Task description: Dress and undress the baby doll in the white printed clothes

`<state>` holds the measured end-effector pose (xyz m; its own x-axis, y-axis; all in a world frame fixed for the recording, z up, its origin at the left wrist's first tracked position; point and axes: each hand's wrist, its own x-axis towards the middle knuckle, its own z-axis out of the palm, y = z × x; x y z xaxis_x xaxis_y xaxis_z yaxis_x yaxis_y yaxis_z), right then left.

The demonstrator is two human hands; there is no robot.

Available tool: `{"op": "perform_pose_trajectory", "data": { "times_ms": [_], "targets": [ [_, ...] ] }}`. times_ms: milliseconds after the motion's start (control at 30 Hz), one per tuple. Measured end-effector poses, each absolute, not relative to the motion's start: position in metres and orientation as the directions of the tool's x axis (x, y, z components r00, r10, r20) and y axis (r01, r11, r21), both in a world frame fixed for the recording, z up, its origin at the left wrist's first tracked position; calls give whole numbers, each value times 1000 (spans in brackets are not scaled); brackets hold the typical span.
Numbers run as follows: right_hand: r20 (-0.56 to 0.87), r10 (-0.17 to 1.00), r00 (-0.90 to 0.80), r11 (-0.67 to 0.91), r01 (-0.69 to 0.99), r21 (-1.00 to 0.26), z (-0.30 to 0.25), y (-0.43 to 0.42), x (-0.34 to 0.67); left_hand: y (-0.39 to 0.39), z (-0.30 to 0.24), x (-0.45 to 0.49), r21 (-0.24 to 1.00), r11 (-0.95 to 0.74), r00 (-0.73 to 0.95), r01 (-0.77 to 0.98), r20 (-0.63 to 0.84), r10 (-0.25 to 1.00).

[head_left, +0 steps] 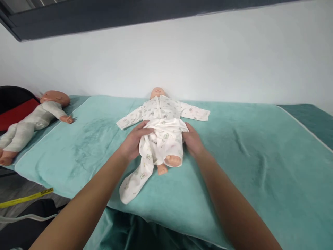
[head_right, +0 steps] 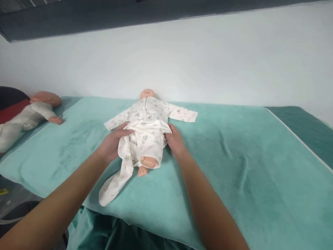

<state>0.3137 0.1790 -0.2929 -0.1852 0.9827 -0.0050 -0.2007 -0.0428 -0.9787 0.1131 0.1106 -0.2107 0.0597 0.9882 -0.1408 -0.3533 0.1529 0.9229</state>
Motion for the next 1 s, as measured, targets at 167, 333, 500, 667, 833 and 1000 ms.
{"op": "perform_pose_trajectory", "data": {
  "times_ms": [167,333,500,667,833,1000],
  "targets": [
    [-11,977,-212,-62,-237,-969,-292,178,317,127,-209,107,876,43,-6,-480,-52,999],
    [219,931,-292,147,-249,-957,-250,169,334,126,-215,114,929,9,32,-369,3,999],
    [250,864,-436,281,7,-960,-186,173,316,127,-211,128,956,-27,7,-293,30,1000],
    [100,759,-643,257,156,-954,-190,191,282,143,-194,129,940,38,17,-338,-35,999],
    [58,817,-573,-5,-108,-994,-218,201,288,144,-201,109,968,153,255,-199,-100,962],
    [110,805,-583,-185,-423,-887,-228,200,287,141,-220,103,957,136,165,-258,-95,982]
  ]
}}
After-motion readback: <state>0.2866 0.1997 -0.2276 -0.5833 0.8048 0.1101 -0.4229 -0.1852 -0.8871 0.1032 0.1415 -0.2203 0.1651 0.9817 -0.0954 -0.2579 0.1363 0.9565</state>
